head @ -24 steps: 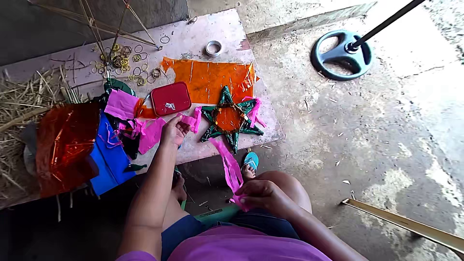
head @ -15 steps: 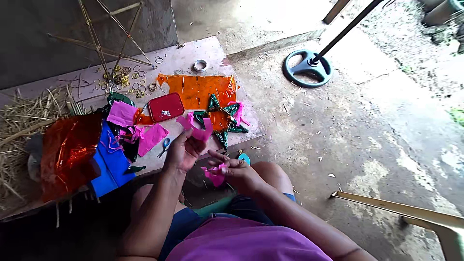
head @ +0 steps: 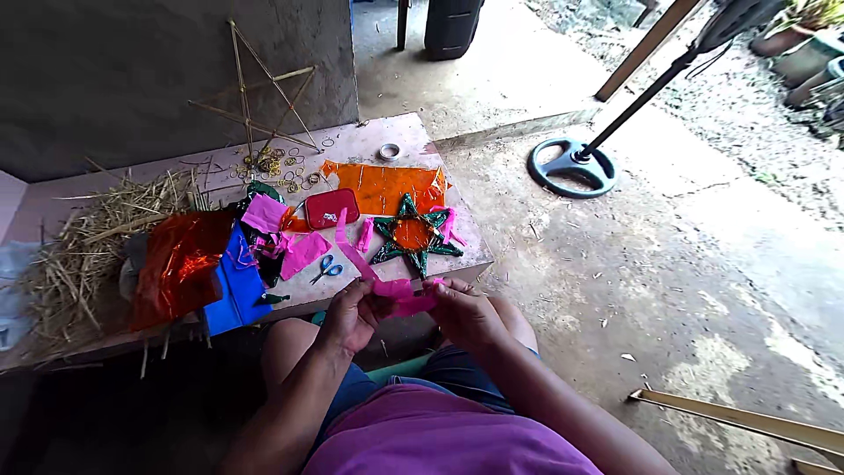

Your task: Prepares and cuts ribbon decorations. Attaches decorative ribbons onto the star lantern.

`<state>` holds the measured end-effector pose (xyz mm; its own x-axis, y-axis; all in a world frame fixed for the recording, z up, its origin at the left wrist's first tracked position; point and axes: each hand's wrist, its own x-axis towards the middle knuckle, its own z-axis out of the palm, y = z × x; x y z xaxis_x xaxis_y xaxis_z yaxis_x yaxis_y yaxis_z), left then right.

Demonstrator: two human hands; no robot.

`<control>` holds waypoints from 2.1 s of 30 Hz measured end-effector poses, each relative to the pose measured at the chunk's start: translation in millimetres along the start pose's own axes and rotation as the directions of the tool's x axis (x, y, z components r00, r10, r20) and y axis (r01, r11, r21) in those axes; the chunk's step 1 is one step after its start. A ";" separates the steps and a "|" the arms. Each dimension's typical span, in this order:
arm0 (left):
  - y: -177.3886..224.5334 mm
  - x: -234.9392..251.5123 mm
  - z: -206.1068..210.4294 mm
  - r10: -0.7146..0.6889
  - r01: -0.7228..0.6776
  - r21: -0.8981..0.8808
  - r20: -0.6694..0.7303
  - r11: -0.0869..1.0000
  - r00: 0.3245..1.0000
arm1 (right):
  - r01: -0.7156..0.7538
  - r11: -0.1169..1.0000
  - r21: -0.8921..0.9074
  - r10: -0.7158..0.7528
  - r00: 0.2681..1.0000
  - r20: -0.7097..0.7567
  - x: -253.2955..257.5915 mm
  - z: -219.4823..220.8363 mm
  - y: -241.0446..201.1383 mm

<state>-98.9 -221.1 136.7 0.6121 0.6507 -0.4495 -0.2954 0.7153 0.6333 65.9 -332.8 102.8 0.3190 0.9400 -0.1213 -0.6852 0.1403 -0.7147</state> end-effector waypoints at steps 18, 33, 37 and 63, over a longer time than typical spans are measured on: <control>-27.0 -19.1 -3.8 0.158 -0.137 0.229 -0.076 0.964 0.985 | 0.070 0.980 -0.186 -0.070 0.998 0.003 -23.5 -2.8 3.7; -38.3 -8.9 1.3 0.325 -0.430 0.787 0.306 0.442 0.895 | 0.444 0.222 -0.868 -0.130 0.896 0.425 -31.9 -7.6 18.3; -39.3 -8.7 -1.6 0.312 -0.422 0.741 0.295 0.521 0.903 | 0.428 0.233 -0.873 -0.127 0.904 0.409 -32.6 -7.8 17.9; -17.4 -19.4 0.9 0.150 -0.425 0.608 0.450 0.671 0.880 | 0.040 0.837 -0.546 -0.101 0.992 -0.081 -15.4 -13.4 -1.2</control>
<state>-105.0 -246.3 135.0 0.8246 0.5655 -0.0174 -0.0124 0.0488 0.9987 70.7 -351.6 96.2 0.4386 0.8926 -0.1043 -0.2030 -0.0147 -0.9791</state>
